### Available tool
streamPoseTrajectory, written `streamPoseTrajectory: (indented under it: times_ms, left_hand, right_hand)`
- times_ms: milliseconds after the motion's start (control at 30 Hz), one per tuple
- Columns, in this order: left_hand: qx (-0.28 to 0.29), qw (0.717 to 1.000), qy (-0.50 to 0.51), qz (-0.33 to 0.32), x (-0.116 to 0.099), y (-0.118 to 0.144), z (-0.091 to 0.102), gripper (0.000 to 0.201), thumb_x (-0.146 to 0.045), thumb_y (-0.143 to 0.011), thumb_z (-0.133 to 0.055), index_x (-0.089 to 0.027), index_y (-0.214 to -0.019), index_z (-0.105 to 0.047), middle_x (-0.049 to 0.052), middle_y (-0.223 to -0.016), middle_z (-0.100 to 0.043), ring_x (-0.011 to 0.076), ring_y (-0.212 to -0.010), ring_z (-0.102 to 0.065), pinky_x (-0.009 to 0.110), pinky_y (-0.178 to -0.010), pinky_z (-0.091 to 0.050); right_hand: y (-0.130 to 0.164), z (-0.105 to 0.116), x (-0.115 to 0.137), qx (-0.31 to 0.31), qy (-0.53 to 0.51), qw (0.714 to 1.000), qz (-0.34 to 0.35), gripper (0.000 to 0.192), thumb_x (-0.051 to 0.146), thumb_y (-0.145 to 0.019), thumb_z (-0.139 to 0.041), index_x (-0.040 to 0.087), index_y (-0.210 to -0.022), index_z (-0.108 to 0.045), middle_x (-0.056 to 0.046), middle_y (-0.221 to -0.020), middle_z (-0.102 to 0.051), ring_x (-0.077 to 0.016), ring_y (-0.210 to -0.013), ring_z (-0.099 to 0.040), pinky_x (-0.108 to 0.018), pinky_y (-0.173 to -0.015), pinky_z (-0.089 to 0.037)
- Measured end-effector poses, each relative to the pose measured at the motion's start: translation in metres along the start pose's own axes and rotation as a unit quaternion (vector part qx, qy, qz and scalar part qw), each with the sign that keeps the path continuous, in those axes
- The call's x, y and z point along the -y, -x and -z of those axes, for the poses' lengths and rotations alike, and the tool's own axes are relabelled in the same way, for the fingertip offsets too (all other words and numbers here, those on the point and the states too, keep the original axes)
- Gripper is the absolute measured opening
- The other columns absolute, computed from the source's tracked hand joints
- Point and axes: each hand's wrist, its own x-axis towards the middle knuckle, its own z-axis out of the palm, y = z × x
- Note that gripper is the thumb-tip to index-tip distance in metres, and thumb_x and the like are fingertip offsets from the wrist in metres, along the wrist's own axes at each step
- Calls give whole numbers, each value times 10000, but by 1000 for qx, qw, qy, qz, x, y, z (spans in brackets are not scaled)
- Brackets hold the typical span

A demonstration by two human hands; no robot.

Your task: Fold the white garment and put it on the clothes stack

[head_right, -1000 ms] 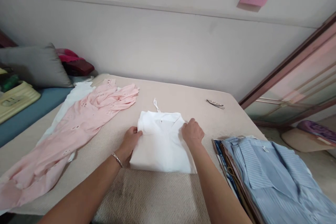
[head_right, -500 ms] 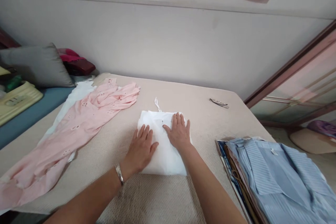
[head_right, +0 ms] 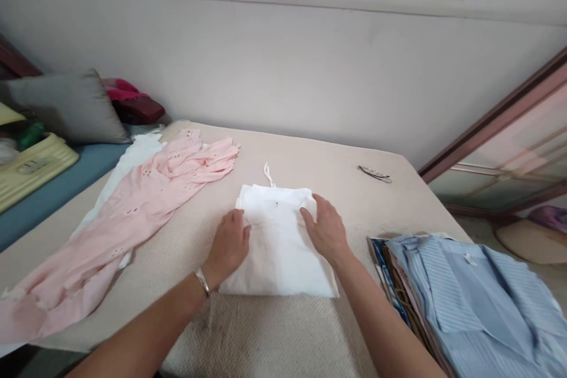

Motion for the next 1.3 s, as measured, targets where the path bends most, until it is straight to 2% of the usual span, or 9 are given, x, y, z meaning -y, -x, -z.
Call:
streamPoseTrajectory:
  times_ms: [167, 367, 500, 700, 833, 900, 1033, 1100, 1300]
  left_hand:
    - [-15, 968, 167, 189, 20, -37, 5, 218, -280, -903, -589, -174, -1085, -534, 94, -931, -678, 236, -855, -648, 357, -801, -475]
    - [-33, 943, 231, 238, 26, -64, -2, 279, -275, -787, -700, -183, -1008, -558, 35, -782, -654, 220, -778, -642, 329, -742, -460]
    - [-32, 937, 271, 219, 24, -68, -7, 260, -191, -772, -651, -190, -1017, -567, 8, -778, -660, 171, -736, -643, 275, -698, -471]
    - [-78, 914, 363, 165, 37, -72, -16, 255, -190, -800, -585, -192, -1053, -555, 31, -879, -681, 156, -729, -640, 260, -675, -488]
    - [-68, 962, 222, 142, 39, -69, -9, 178, -149, -849, -528, -204, -1013, -570, 46, -868, -690, 195, -824, -656, 318, -825, -494]
    - [-71, 981, 133, 119, 26, -62, -2, 193, -163, -896, -481, -199, -1056, -582, 85, -960, -693, 231, -930, -656, 360, -886, -491]
    - [-42, 998, 29, -22, -13, -29, -3, 357, -273, -978, -430, -143, -1288, -552, 190, -1339, -594, 303, -1315, -518, 461, -1104, -403]
    - [-6, 996, 5, -90, -21, -9, -14, 507, -381, -1003, -427, -105, -1426, -461, 221, -1535, -437, 327, -1475, -341, 514, -1198, -287]
    - [54, 988, -77, -119, 4, 18, -34, 660, -468, -1026, -368, -50, -1536, -328, 247, -1632, -265, 345, -1537, -206, 582, -1234, -156]
  right_hand:
    - [22, 16, -39, 36, -30, 987, -154, 380, 436, -927, -615, 152, -1179, -608, -116, -1010, -733, -255, -939, -681, -329, -803, -467]
    - [-17, -10, -38, 29, -176, 954, -241, 276, 447, -829, -699, 179, -891, -677, -70, -883, -736, -199, -776, -663, -271, -646, -449]
    - [-25, -13, -28, 3, -164, 957, -238, 130, 301, -789, -693, 201, -871, -679, -36, -839, -719, -187, -768, -636, -263, -649, -421]
    - [-21, -21, -21, -85, -94, 972, -197, 119, 326, -897, -585, 231, -934, -647, -32, -902, -715, -197, -819, -616, -285, -704, -398]
    - [-24, -23, -18, -7, -45, 976, -214, 133, 308, -930, -546, 222, -948, -646, -57, -926, -707, -219, -855, -627, -301, -711, -408]
    - [-17, -17, -12, -18, -11, 981, -194, 211, 346, -946, -543, 193, -1054, -642, -105, -1026, -700, -253, -935, -634, -331, -777, -437]
    - [18, -16, 10, -69, 54, 995, -55, 526, 475, -1009, -439, 106, -1376, -509, -225, -1388, -557, -348, -1306, -482, -460, -1053, -375]
    - [36, -28, 20, -38, 63, 997, -4, 653, 551, -1019, -380, 104, -1494, -407, -218, -1550, -411, -350, -1457, -309, -509, -1155, -264]
    - [49, -59, 22, 62, 97, 993, 28, 800, 666, -1009, -313, 129, -1599, -262, -140, -1680, -158, -315, -1547, -78, -574, -1216, -86]
